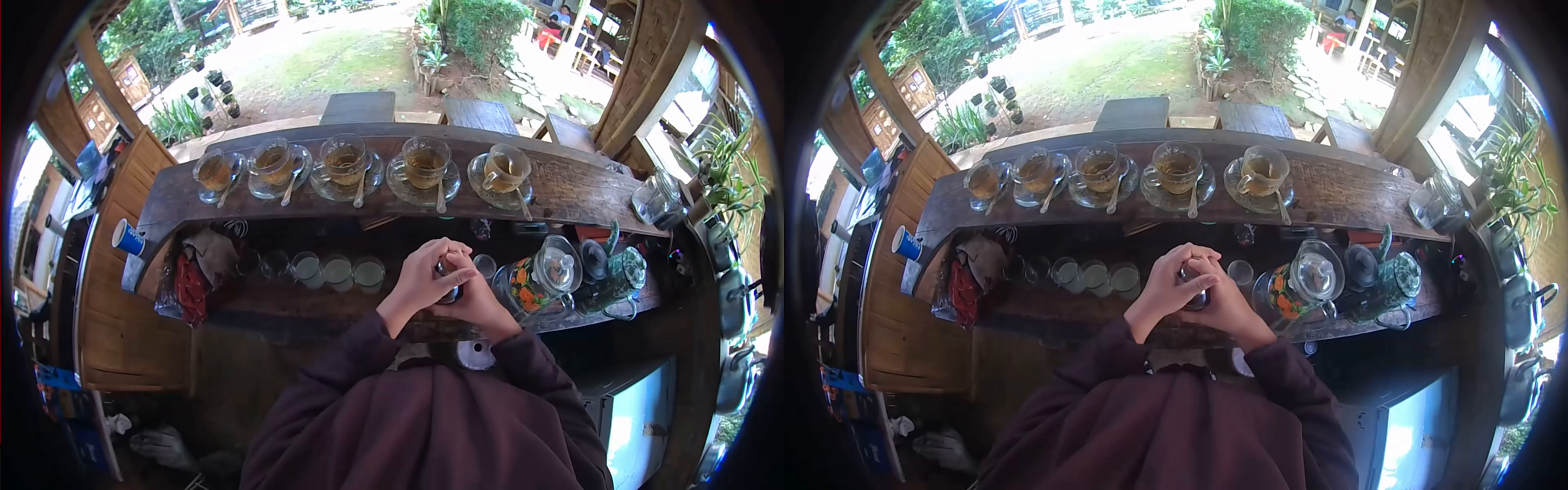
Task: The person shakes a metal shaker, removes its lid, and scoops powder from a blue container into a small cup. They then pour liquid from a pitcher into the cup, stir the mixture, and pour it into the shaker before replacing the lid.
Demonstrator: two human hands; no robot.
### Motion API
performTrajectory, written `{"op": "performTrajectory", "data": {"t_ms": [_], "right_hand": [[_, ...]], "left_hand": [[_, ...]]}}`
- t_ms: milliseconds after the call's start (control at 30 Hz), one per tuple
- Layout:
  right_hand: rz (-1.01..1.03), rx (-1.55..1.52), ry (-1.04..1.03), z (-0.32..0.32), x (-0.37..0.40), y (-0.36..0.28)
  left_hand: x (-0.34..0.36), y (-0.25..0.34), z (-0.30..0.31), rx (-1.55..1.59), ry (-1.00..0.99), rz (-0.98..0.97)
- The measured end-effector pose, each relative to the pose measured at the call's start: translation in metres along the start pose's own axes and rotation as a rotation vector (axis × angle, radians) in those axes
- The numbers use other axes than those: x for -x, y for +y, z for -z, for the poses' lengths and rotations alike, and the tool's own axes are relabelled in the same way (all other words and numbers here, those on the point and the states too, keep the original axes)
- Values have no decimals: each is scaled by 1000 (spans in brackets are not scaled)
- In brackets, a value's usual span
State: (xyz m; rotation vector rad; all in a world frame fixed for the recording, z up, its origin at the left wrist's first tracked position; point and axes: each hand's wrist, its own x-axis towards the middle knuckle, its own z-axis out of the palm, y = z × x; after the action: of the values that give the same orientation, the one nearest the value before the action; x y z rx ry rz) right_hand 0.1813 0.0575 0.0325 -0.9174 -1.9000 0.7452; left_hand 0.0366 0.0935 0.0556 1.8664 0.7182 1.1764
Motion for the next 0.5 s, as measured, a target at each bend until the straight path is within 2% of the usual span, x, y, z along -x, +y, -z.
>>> {"op": "performTrajectory", "data": {"t_ms": [133,200,300,367,500], "right_hand": [[51,-56,-63,4,-3,8],[209,-14,-90,7,-4,12],[270,-96,-45,3,-1,19],[247,-128,-40,2,0,17],[206,-136,-10,-2,5,32]], "left_hand": [[5,-5,0,57,1,8],[9,-8,-1,109,13,10],[22,-14,-2,130,67,-80],[34,-22,-8,221,136,-20],[45,-30,-10,295,145,-45]]}}
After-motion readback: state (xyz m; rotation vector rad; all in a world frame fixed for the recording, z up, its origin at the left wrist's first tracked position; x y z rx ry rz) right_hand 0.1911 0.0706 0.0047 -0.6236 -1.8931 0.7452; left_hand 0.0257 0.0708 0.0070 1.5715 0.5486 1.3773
